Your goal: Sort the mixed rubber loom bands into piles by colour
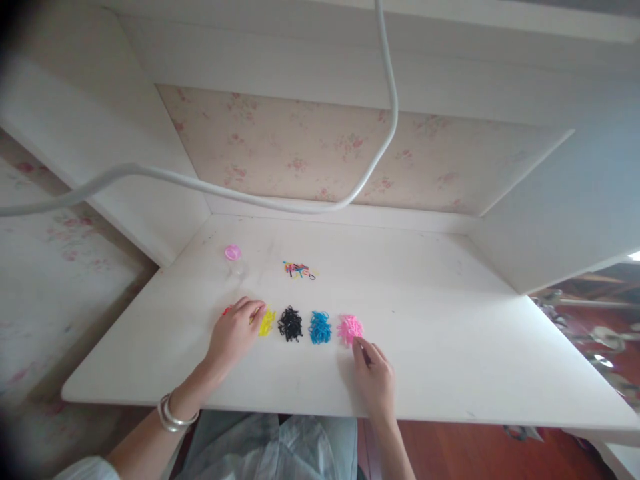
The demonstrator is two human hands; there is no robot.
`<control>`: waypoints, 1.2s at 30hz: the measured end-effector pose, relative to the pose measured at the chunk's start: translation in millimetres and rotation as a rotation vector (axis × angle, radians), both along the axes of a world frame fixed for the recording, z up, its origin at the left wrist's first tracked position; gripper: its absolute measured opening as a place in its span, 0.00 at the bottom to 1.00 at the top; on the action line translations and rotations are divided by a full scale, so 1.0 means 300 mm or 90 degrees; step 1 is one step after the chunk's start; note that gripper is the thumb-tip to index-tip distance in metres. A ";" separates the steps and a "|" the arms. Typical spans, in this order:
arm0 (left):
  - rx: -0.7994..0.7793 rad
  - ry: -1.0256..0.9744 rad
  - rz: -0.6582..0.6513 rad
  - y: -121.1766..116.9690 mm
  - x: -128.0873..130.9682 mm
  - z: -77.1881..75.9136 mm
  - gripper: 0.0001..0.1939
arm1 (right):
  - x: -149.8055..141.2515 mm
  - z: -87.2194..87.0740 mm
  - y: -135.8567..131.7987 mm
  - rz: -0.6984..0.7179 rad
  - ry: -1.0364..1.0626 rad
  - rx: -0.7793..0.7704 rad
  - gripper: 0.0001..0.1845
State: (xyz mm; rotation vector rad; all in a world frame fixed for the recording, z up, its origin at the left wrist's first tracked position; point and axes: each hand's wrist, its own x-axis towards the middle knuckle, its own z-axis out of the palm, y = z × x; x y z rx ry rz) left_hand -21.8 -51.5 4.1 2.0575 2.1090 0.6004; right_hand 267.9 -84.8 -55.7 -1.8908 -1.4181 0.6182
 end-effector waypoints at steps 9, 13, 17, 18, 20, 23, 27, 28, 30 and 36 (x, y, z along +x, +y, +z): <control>-0.044 0.055 0.030 -0.104 -0.044 -0.056 0.15 | 0.006 0.071 0.109 0.099 -0.026 -0.015 0.23; 0.008 0.007 0.022 -0.133 -0.071 -0.061 0.15 | -0.071 0.155 0.245 0.181 -0.143 0.015 0.19; 0.043 -0.090 0.010 -0.198 -0.123 -0.091 0.15 | -0.172 0.168 0.404 0.256 -0.289 -0.018 0.17; 0.047 -0.123 0.005 -0.217 -0.139 -0.103 0.14 | -0.192 0.161 0.440 0.262 -0.304 -0.024 0.17; 0.038 -0.188 0.000 -0.256 -0.174 -0.129 0.14 | -0.224 0.141 0.500 0.266 -0.323 -0.033 0.16; 0.011 -0.254 0.019 -0.305 -0.219 -0.162 0.14 | -0.255 0.116 0.559 0.272 -0.350 -0.044 0.15; 0.012 -0.275 0.044 -0.326 -0.245 -0.177 0.14 | -0.282 0.104 0.592 0.268 -0.370 -0.043 0.15; 0.008 -0.276 0.043 -0.321 -0.246 -0.177 0.15 | -0.286 0.104 0.595 0.263 -0.374 -0.041 0.15; -0.002 -0.277 0.041 -0.304 -0.246 -0.175 0.15 | -0.289 0.110 0.596 0.250 -0.378 -0.033 0.15; -0.021 -0.302 0.044 -0.270 -0.248 -0.168 0.15 | -0.304 0.155 0.523 0.240 -0.356 0.010 0.16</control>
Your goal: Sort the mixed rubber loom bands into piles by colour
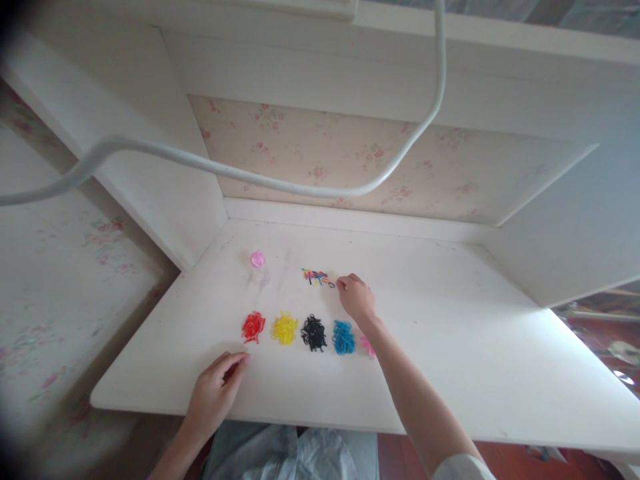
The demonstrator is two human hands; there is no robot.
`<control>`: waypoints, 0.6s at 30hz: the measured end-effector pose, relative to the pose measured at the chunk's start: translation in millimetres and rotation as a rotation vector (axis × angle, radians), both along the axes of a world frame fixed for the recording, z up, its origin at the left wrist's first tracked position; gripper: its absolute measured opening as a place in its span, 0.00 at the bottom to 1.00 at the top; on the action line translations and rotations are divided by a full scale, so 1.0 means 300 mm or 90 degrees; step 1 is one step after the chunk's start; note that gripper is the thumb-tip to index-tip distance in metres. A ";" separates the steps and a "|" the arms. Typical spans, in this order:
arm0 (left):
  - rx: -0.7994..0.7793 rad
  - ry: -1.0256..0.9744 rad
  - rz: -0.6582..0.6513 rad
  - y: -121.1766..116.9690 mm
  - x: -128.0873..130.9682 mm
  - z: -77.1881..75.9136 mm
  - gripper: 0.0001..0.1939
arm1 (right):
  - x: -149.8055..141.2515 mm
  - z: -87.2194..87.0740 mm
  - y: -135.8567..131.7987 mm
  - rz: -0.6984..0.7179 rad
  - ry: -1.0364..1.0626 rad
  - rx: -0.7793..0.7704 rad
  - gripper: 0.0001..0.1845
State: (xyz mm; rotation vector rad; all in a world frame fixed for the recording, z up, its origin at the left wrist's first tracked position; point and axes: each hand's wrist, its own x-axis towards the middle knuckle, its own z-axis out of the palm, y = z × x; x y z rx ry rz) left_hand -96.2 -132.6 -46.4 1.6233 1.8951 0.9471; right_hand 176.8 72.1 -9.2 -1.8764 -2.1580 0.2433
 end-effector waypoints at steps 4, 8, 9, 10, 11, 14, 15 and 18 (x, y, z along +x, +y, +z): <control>-0.017 0.015 -0.010 -0.002 0.005 0.000 0.14 | -0.073 0.033 -0.125 0.112 0.077 0.005 0.16; -0.013 0.038 -0.003 -0.001 0.010 -0.002 0.14 | -0.179 0.053 -0.236 0.227 0.082 -0.012 0.16; -0.012 0.044 -0.004 -0.002 0.010 -0.002 0.14 | -0.202 0.055 -0.253 0.244 0.067 -0.019 0.16; -0.012 0.050 -0.006 -0.002 0.010 -0.002 0.15 | -0.223 0.057 -0.266 0.257 0.048 -0.029 0.17; -0.012 0.055 -0.010 -0.003 0.010 -0.002 0.15 | -0.240 0.058 -0.276 0.267 0.027 -0.041 0.17; -0.007 0.064 -0.022 -0.007 0.008 -0.002 0.15 | -0.265 0.061 -0.287 0.289 -0.023 -0.079 0.18; -0.007 0.064 -0.025 -0.009 0.008 -0.002 0.15 | -0.264 0.062 -0.287 0.292 -0.029 -0.086 0.17; -0.014 0.066 -0.031 -0.011 0.006 -0.006 0.15 | -0.234 0.063 -0.265 0.270 -0.024 -0.087 0.18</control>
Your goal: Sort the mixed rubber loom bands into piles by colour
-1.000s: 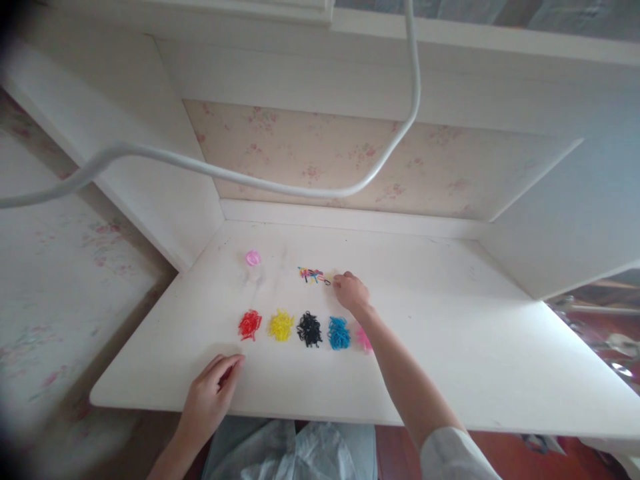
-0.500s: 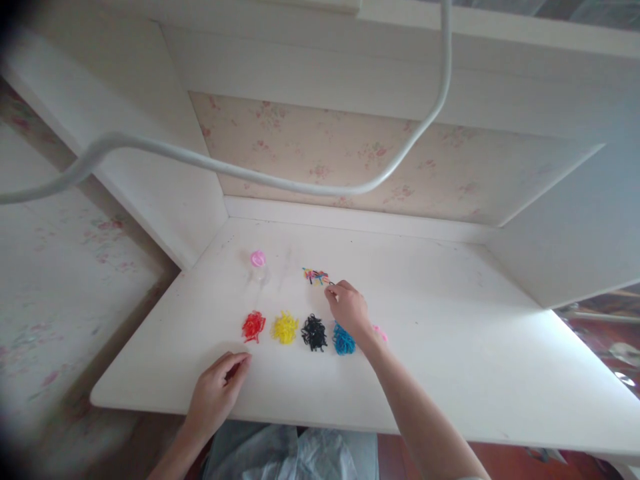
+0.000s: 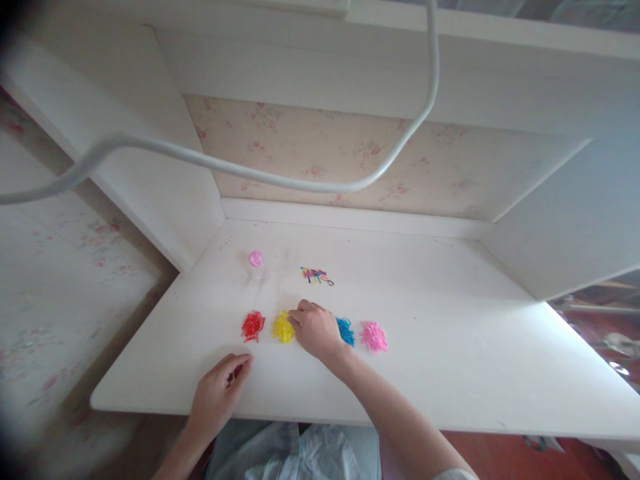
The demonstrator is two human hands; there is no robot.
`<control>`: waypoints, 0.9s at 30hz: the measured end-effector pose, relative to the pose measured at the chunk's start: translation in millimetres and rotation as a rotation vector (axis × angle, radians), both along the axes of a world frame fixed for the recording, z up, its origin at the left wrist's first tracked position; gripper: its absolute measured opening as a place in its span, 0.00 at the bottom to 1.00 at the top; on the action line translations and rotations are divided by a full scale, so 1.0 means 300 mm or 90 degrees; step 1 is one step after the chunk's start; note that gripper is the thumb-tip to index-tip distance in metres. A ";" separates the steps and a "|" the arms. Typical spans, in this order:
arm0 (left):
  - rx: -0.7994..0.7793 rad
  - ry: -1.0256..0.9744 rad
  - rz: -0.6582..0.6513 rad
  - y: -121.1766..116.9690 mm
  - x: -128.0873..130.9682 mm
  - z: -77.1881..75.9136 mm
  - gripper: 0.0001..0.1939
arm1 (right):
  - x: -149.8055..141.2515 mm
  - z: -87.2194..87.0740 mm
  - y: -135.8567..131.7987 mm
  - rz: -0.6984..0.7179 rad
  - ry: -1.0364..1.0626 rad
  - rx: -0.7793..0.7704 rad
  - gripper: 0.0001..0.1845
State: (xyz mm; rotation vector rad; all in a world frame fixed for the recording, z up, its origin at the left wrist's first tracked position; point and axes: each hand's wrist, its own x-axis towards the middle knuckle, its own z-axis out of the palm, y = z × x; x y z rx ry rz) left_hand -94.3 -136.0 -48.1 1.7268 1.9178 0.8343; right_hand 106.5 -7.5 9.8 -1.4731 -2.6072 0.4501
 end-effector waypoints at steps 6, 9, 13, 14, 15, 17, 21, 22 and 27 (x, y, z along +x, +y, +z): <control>0.025 0.007 -0.004 0.002 0.000 -0.010 0.14 | 0.133 -0.021 0.152 -0.253 -0.052 -0.014 0.16; 0.037 0.005 0.002 0.004 0.001 -0.013 0.13 | 0.178 -0.050 0.232 -0.304 -0.079 -0.028 0.18; 0.051 0.010 0.009 0.004 0.002 -0.010 0.13 | 0.188 -0.088 0.281 -0.327 -0.093 -0.036 0.17; 0.052 0.013 0.009 0.003 0.002 -0.010 0.13 | 0.186 -0.094 0.285 -0.328 -0.093 -0.034 0.17; 0.052 0.015 0.008 0.001 0.003 -0.009 0.13 | 0.185 -0.098 0.285 -0.328 -0.091 -0.032 0.17; 0.051 0.018 0.005 -0.001 0.003 -0.008 0.13 | 0.184 -0.102 0.282 -0.325 -0.087 -0.024 0.17; 0.048 0.020 0.005 -0.004 0.004 -0.011 0.13 | 0.198 -0.097 0.266 -0.323 -0.077 -0.003 0.18; 0.048 0.021 0.005 -0.004 0.005 -0.012 0.13 | 0.204 -0.095 0.260 -0.322 -0.074 0.003 0.18; 0.052 0.022 0.001 -0.001 0.003 -0.015 0.13 | 0.236 -0.081 0.235 -0.315 -0.055 0.025 0.18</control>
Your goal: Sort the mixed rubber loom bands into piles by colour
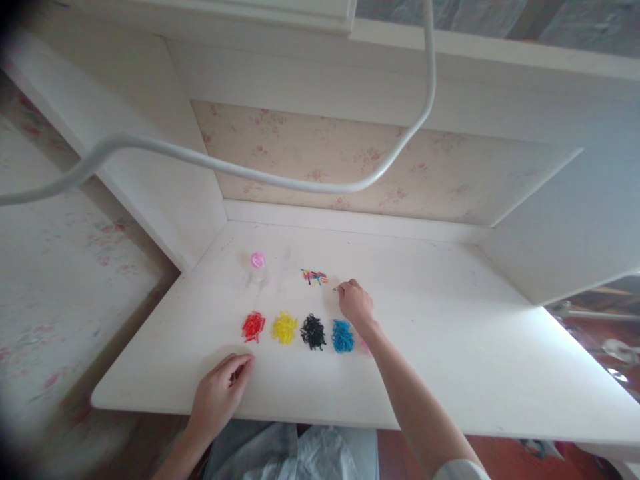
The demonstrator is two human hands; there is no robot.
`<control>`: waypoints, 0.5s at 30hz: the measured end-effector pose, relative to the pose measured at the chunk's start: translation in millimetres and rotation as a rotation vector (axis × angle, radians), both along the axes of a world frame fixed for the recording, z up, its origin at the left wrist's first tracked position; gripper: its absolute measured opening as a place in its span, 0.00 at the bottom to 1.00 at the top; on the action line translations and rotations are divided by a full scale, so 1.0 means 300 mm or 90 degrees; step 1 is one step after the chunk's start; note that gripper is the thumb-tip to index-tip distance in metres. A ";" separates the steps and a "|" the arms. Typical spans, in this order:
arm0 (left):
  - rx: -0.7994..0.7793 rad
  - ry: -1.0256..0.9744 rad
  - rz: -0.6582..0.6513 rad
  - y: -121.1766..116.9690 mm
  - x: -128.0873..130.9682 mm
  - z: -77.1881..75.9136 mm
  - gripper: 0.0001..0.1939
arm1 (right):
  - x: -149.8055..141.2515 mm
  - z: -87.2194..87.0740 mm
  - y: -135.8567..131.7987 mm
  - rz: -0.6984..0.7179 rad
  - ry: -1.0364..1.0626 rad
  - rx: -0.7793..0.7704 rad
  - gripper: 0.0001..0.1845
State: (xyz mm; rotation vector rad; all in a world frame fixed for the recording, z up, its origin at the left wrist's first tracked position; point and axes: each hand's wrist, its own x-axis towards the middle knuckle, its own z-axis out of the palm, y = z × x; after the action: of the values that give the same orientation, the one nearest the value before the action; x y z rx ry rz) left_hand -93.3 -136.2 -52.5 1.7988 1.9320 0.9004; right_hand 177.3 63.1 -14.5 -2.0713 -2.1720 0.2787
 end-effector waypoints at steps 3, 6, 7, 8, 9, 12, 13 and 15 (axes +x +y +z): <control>-0.007 0.000 -0.003 0.000 -0.002 -0.001 0.13 | 0.014 0.014 -0.011 0.009 0.016 0.011 0.17; -0.014 0.002 -0.004 -0.001 -0.003 -0.002 0.13 | 0.016 0.032 -0.031 0.028 0.039 0.024 0.16; -0.016 0.000 -0.004 -0.003 -0.004 -0.002 0.13 | 0.012 0.038 -0.045 0.037 0.046 0.027 0.16; -0.017 -0.003 -0.004 -0.004 -0.003 -0.001 0.13 | 0.007 0.044 -0.062 0.048 0.055 0.030 0.15; -0.019 -0.006 -0.005 -0.005 -0.003 -0.001 0.13 | -0.001 0.049 -0.085 0.063 0.068 0.033 0.15; -0.025 -0.011 -0.008 -0.006 0.001 0.003 0.13 | -0.033 0.062 -0.170 0.122 0.116 0.047 0.15; -0.025 -0.009 -0.008 -0.006 0.002 0.004 0.13 | -0.045 0.066 -0.200 0.139 0.127 0.047 0.15; -0.024 -0.004 -0.006 -0.004 0.004 0.007 0.13 | -0.066 0.070 -0.250 0.159 0.127 0.030 0.16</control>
State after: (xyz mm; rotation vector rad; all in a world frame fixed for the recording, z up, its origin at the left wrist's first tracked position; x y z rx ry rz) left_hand -92.0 -137.4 -50.3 1.7800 1.9217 0.8599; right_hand 157.4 -12.0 6.6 -1.6681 -2.2854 0.4351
